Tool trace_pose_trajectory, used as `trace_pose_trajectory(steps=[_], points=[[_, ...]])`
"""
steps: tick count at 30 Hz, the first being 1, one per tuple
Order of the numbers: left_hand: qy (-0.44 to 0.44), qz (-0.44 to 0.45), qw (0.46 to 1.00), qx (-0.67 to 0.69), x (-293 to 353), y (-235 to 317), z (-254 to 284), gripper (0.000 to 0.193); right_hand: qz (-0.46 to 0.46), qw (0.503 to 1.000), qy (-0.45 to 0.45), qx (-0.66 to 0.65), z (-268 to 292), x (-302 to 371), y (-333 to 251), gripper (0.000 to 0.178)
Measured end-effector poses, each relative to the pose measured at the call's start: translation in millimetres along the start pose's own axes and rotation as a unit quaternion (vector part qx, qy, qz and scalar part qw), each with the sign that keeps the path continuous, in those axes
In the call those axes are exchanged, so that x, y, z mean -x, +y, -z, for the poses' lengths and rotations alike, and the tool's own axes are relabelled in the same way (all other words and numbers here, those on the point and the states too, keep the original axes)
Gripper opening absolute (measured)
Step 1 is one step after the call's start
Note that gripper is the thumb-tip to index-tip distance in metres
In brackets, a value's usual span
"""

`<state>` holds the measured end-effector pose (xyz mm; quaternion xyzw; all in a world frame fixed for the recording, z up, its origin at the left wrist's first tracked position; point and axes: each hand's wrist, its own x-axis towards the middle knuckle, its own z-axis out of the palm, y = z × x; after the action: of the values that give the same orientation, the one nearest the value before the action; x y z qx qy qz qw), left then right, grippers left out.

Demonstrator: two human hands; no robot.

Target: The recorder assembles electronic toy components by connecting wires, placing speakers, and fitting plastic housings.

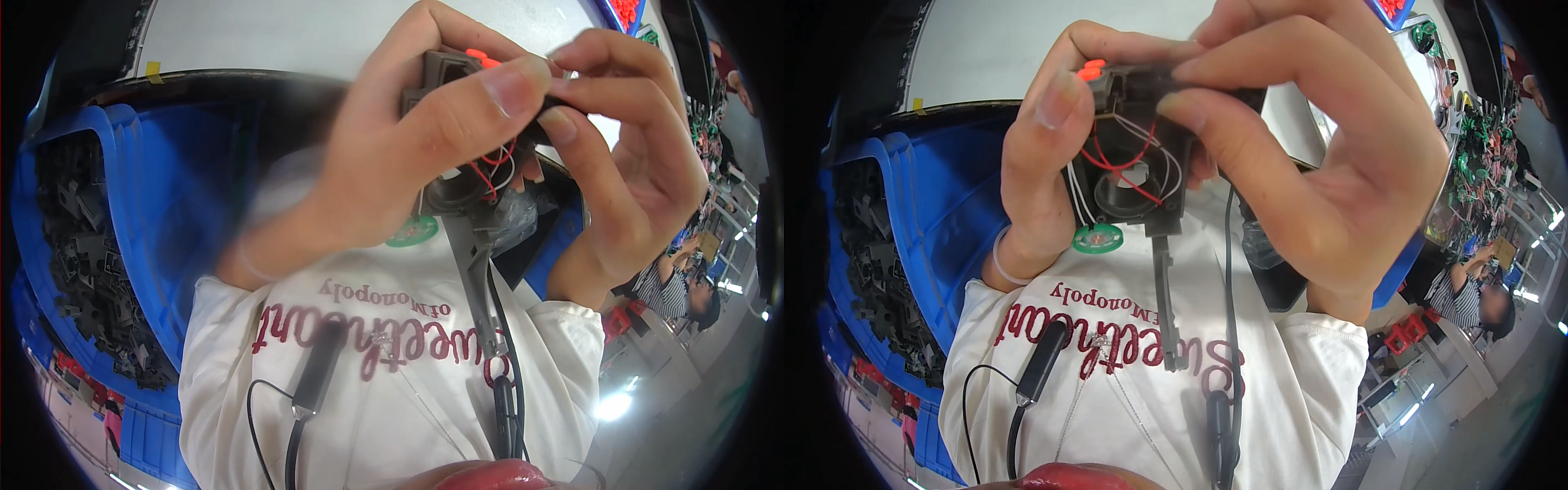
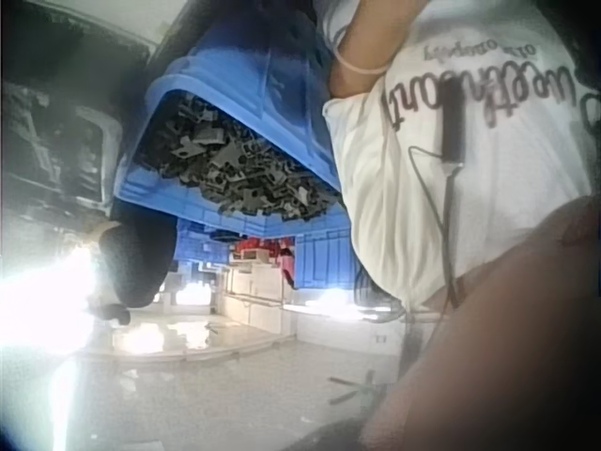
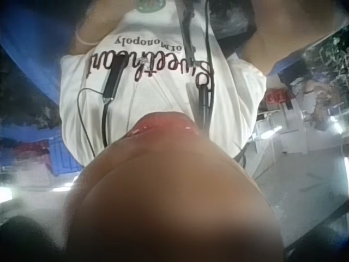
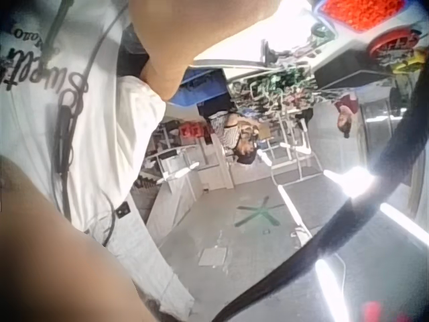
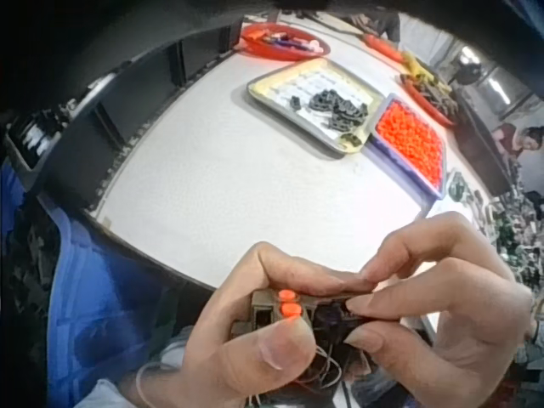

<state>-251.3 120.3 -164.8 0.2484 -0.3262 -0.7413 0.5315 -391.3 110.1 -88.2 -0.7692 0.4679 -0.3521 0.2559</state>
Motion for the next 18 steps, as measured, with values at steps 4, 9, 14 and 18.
trace_pose_trajectory(steps=[4, 9, 14, 18], points=[[0.004, -0.006, 1.000, -0.002, 1.1, 6.0, -3.7, 0.055, 0.118, 0.992, -0.050, 0.010, 20.5, -0.6, 19.5, 0.018], [0.005, -0.007, 1.000, -0.002, 7.7, 7.1, -9.5, 0.058, -0.020, 1.000, 0.004, 0.016, 2.1, 0.4, -4.9, 0.020], [0.027, -0.039, 0.999, -0.013, 7.0, 7.0, -10.4, 0.053, -0.014, 0.998, -0.031, -0.055, 4.3, -2.7, 12.1, 0.018], [0.046, -0.016, 0.999, -0.010, 2.3, -2.8, 3.0, 0.050, -0.042, 0.998, -0.027, -0.043, -4.0, -1.6, 11.0, 0.015]])
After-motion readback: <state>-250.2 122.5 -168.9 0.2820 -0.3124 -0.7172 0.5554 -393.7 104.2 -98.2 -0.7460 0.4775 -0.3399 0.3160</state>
